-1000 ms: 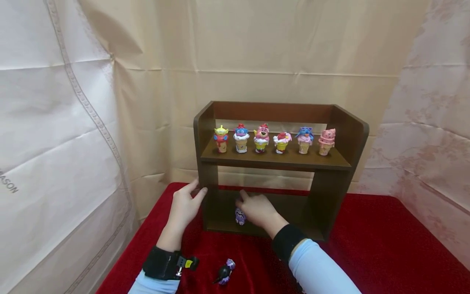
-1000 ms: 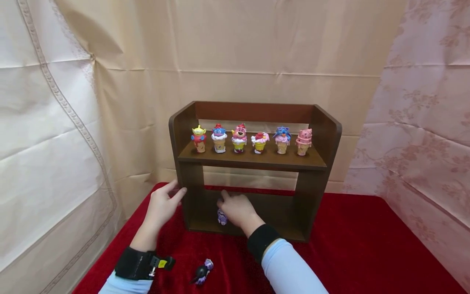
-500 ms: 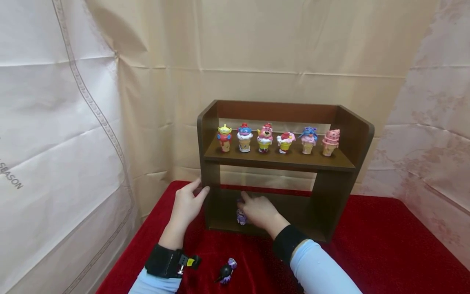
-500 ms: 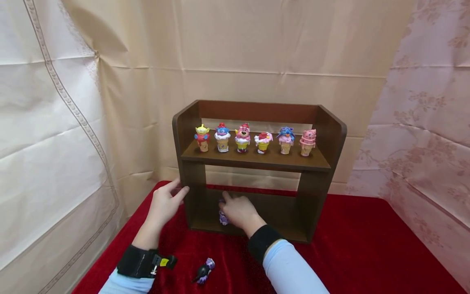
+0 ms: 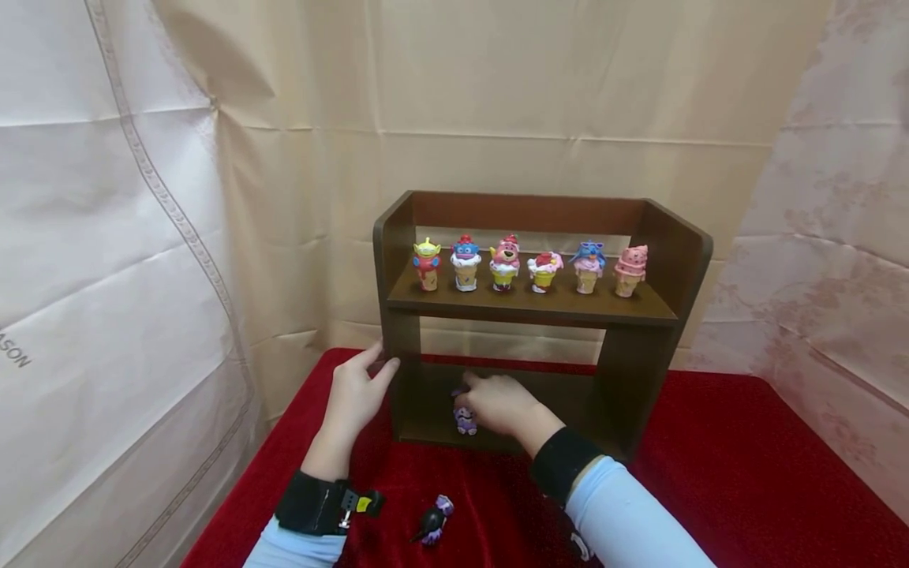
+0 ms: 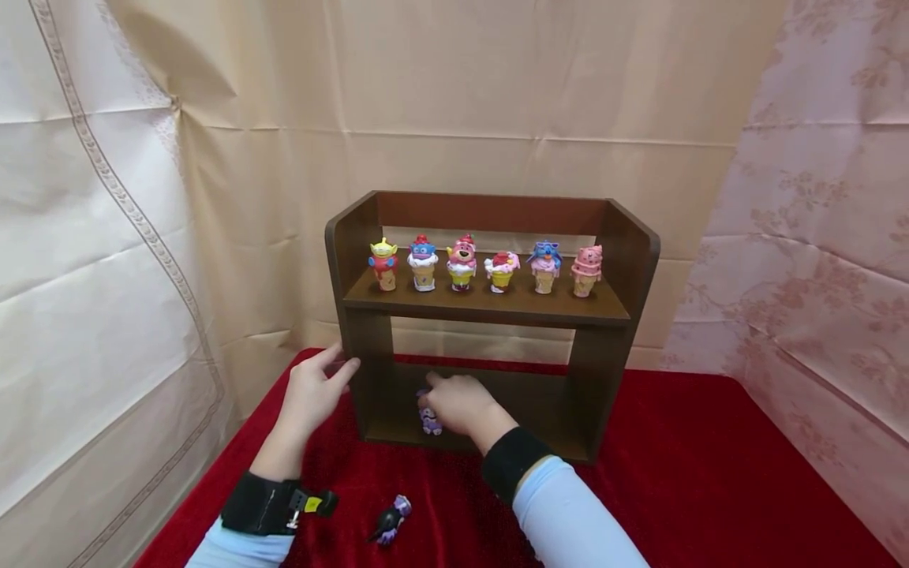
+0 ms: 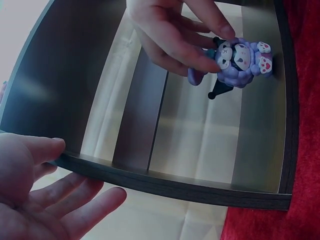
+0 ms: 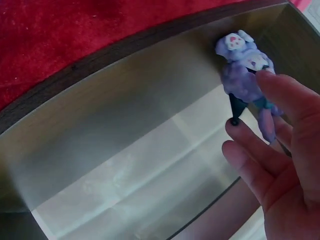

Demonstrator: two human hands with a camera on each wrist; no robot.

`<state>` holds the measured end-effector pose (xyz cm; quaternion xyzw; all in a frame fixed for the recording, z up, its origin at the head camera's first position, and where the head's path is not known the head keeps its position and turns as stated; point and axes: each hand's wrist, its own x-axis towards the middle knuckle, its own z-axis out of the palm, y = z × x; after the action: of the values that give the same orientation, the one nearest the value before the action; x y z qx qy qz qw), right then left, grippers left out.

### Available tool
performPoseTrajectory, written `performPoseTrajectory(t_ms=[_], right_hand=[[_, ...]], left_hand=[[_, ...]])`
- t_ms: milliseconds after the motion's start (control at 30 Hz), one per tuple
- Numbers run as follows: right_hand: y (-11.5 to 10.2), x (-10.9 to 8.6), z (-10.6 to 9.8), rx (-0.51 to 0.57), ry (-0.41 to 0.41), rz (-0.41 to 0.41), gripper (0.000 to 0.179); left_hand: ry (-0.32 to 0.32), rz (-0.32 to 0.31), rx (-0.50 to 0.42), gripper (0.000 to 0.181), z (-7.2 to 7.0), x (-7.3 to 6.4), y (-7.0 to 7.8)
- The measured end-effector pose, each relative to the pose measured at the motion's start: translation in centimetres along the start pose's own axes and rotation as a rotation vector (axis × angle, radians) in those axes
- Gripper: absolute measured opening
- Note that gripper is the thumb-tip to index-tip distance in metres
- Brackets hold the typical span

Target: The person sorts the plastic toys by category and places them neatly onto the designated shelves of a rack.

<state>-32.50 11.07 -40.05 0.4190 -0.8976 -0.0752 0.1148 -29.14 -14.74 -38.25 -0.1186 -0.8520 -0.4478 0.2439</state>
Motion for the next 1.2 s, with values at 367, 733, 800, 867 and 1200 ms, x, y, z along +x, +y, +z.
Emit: performPoseTrajectory(t_ms=[367, 733, 800, 867, 1200], right_hand=[[0.5, -0.4, -0.9, 0.261, -0.039, 0.035, 0.028], [1.5, -0.5, -0.9, 0.397, -0.066, 0.204, 0.075], [1.5, -0.2, -0.4, 0.426, -0.095, 0.254, 0.076], [1.4, 0.1, -0.1, 0.457, -0.104, 0.309, 0.072], [1.2, 1.8, 0.9, 0.588, -0.048, 0.372, 0.040]], left_hand=[[-0.005, -0.006, -0.011, 0.046, 0.0, 0.0, -0.1], [0.000, 0.005, -0.013, 0.046, 0.0, 0.1, -0.3], [-0.001, 0.003, -0.014, 0.047, 0.0, 0.1, -0.4], [-0.006, -0.001, -0.020, 0.047, 0.0, 0.1, -0.4], [-0.011, -0.026, -0.038, 0.048, -0.1, 0.1, -0.1]])
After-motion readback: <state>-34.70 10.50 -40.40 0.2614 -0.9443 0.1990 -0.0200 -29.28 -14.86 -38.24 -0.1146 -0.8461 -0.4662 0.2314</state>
